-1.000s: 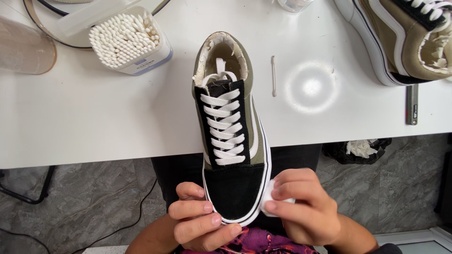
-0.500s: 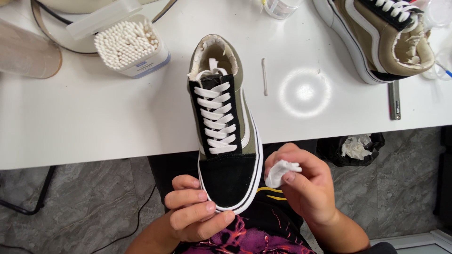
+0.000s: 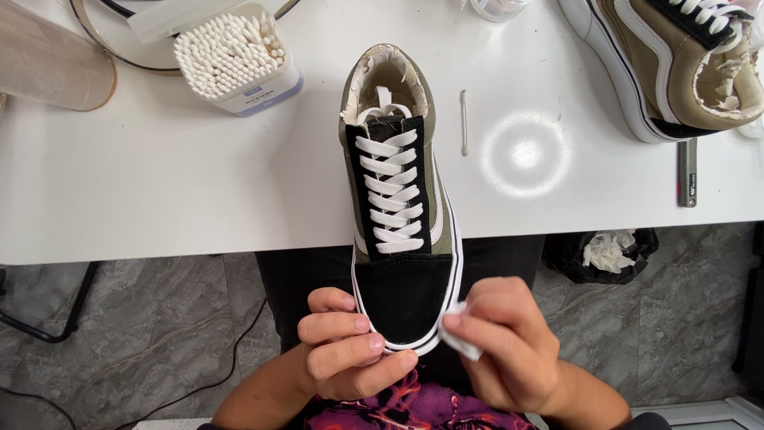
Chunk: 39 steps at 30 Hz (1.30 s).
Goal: Cleaning the white soles and rubber trim of black and green sneakers using cotton swabs, wipes, and cleaning solution.
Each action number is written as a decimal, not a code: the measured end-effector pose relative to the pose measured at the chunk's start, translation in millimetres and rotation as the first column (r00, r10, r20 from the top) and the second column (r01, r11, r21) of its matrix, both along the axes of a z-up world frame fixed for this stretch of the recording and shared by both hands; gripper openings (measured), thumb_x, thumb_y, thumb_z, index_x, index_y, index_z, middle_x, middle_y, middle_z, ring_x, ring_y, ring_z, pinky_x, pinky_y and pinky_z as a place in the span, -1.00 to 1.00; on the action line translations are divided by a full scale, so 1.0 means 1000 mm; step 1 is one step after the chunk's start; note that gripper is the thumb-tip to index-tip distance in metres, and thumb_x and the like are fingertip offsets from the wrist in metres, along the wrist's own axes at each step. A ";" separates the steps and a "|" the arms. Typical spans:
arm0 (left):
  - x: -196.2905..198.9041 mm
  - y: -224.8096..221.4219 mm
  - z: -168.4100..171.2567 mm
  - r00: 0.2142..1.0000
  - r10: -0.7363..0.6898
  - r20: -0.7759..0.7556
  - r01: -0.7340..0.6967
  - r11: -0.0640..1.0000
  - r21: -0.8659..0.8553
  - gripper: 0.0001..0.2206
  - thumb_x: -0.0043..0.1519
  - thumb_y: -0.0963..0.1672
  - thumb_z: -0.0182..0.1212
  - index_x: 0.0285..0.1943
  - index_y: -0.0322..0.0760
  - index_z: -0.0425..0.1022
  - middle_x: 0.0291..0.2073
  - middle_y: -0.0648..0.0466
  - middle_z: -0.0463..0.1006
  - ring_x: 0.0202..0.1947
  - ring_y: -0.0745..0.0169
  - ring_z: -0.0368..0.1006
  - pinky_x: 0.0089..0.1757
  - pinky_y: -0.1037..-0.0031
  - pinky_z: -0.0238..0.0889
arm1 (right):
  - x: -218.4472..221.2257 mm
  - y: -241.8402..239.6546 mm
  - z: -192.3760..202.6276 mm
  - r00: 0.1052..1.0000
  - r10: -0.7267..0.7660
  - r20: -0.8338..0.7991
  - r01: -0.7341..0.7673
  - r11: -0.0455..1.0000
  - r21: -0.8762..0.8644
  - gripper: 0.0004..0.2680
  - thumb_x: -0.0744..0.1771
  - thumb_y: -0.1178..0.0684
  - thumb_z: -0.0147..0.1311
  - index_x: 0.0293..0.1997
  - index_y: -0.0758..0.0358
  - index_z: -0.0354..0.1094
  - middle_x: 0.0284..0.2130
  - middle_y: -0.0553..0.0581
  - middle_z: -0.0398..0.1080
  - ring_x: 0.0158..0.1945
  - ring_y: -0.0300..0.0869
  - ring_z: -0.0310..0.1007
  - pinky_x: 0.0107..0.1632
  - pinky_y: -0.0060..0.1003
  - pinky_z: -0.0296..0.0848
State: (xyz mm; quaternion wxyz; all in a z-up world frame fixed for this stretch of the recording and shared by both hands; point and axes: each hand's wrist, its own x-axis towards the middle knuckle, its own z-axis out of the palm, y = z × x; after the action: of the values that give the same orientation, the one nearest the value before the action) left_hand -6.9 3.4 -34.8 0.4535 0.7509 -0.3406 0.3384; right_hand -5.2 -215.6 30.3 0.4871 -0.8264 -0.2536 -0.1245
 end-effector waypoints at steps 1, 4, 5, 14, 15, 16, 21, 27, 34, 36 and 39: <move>0.000 -0.002 0.000 1.000 0.003 0.005 -0.003 1.000 -0.014 -0.80 0.22 -0.11 0.40 -0.03 0.17 0.58 -0.10 0.27 0.23 -0.01 0.30 0.19 0.01 0.36 0.23 | -0.002 0.000 0.000 0.998 0.046 0.033 -0.046 0.999 0.002 -0.75 0.24 0.32 0.26 -0.01 0.38 0.41 -0.19 0.15 0.32 -0.18 -0.09 0.42 -0.16 -0.28 0.44; 0.001 -0.006 -0.001 1.000 0.012 0.013 -0.012 0.999 -0.039 -0.81 0.21 -0.10 0.41 -0.05 0.18 0.58 -0.11 0.28 0.23 -0.02 0.31 0.19 0.01 0.32 0.20 | -0.006 -0.005 -0.002 0.993 0.093 0.078 -0.094 0.996 0.002 -0.74 0.22 0.31 0.25 -0.01 0.39 0.41 -0.20 0.15 0.30 -0.18 -0.08 0.40 -0.16 -0.27 0.43; 0.001 -0.007 -0.001 1.000 0.017 0.015 -0.017 0.999 -0.051 -0.82 0.20 -0.09 0.41 -0.07 0.19 0.58 -0.12 0.28 0.23 -0.03 0.31 0.19 0.01 0.30 0.19 | -0.007 -0.007 -0.004 0.992 0.094 0.090 -0.094 0.996 0.002 -0.73 0.21 0.30 0.24 -0.01 0.39 0.41 -0.20 0.15 0.30 -0.19 -0.08 0.39 -0.17 -0.27 0.43; -0.001 -0.008 -0.004 1.000 0.008 0.003 -0.008 1.000 -0.010 -0.81 0.20 -0.09 0.43 -0.06 0.22 0.58 -0.11 0.28 0.20 0.01 0.32 0.15 0.04 0.22 0.15 | -0.006 0.000 0.001 0.995 0.019 0.099 -0.011 0.996 -0.088 -0.73 0.22 0.30 0.29 -0.02 0.35 0.41 -0.20 0.13 0.29 -0.20 -0.08 0.36 -0.18 -0.25 0.40; -0.001 -0.008 -0.004 1.000 0.008 0.002 -0.008 1.000 -0.011 -0.81 0.20 -0.09 0.43 -0.06 0.22 0.58 -0.11 0.28 0.20 0.01 0.32 0.15 0.04 0.22 0.15 | -0.006 -0.001 0.001 0.995 0.020 0.098 -0.011 0.996 -0.090 -0.73 0.22 0.30 0.29 -0.02 0.35 0.41 -0.20 0.13 0.29 -0.20 -0.08 0.36 -0.18 -0.25 0.40; -0.001 -0.009 -0.005 1.000 0.005 0.007 -0.004 1.000 -0.021 -0.81 0.20 -0.08 0.44 -0.07 0.22 0.59 -0.11 0.27 0.21 0.01 0.30 0.15 0.04 0.20 0.15 | -0.007 -0.002 0.001 0.991 0.060 0.116 -0.051 0.996 -0.078 -0.73 0.22 0.29 0.29 -0.01 0.36 0.41 -0.20 0.13 0.28 -0.20 -0.08 0.35 -0.17 -0.24 0.40; 0.001 -0.011 -0.008 1.000 -0.005 0.024 0.006 0.999 -0.045 -0.79 0.18 -0.09 0.49 -0.08 0.20 0.59 -0.10 0.26 0.20 0.02 0.27 0.15 0.02 0.17 0.15 | -0.012 -0.003 -0.005 0.994 -0.006 0.110 0.014 0.997 -0.074 -0.75 0.23 0.32 0.26 -0.03 0.37 0.41 -0.20 0.12 0.27 -0.18 -0.10 0.37 -0.15 -0.25 0.41; 0.005 -0.018 -0.006 0.999 0.005 0.043 -0.002 0.997 -0.075 -0.77 0.16 -0.09 0.52 -0.09 0.23 0.59 -0.10 0.25 0.19 0.03 0.26 0.15 0.01 0.16 0.15 | -0.017 0.002 -0.008 0.991 0.015 0.135 -0.008 0.999 -0.050 -0.76 0.22 0.32 0.24 -0.06 0.40 0.42 -0.21 0.13 0.29 -0.18 -0.06 0.41 -0.17 -0.28 0.45; 0.004 -0.019 -0.016 0.998 -0.005 0.070 0.015 0.990 -0.138 -0.77 0.26 -0.12 0.36 0.02 0.12 0.44 -0.03 0.24 0.30 0.03 0.25 0.24 0.07 0.08 0.21 | -0.022 0.001 -0.011 0.975 -0.079 0.209 0.086 0.996 -0.025 -0.77 0.25 0.34 0.26 -0.06 0.40 0.37 -0.16 0.16 0.29 -0.12 -0.02 0.47 -0.14 -0.28 0.51; 0.007 -0.018 -0.013 0.997 -0.025 0.074 0.035 0.990 -0.137 -0.76 0.29 -0.14 0.34 0.04 0.09 0.39 -0.01 0.25 0.33 0.04 0.24 0.27 0.08 0.07 0.23 | -0.021 0.006 -0.012 0.965 -0.124 0.230 0.136 0.990 -0.035 -0.78 0.26 0.36 0.26 -0.06 0.40 0.36 -0.16 0.16 0.29 -0.11 -0.03 0.47 -0.15 -0.29 0.52; 0.011 -0.018 -0.006 0.994 -0.073 0.082 0.082 0.990 -0.110 -0.76 0.30 -0.17 0.33 0.05 0.02 0.38 0.00 0.23 0.39 0.04 0.22 0.30 0.08 0.08 0.25 | -0.019 0.014 -0.016 0.936 -0.041 0.349 0.059 0.997 -0.040 -0.81 0.25 0.32 0.25 -0.10 0.42 0.40 -0.19 0.16 0.28 -0.16 -0.02 0.44 -0.20 -0.27 0.52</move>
State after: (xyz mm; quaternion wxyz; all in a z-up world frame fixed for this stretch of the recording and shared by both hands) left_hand 4.1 -14.7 -40.4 0.4948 0.6964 -0.3671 0.3681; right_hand -24.1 -202.0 14.4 0.4107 -0.8094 -0.3174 -0.2745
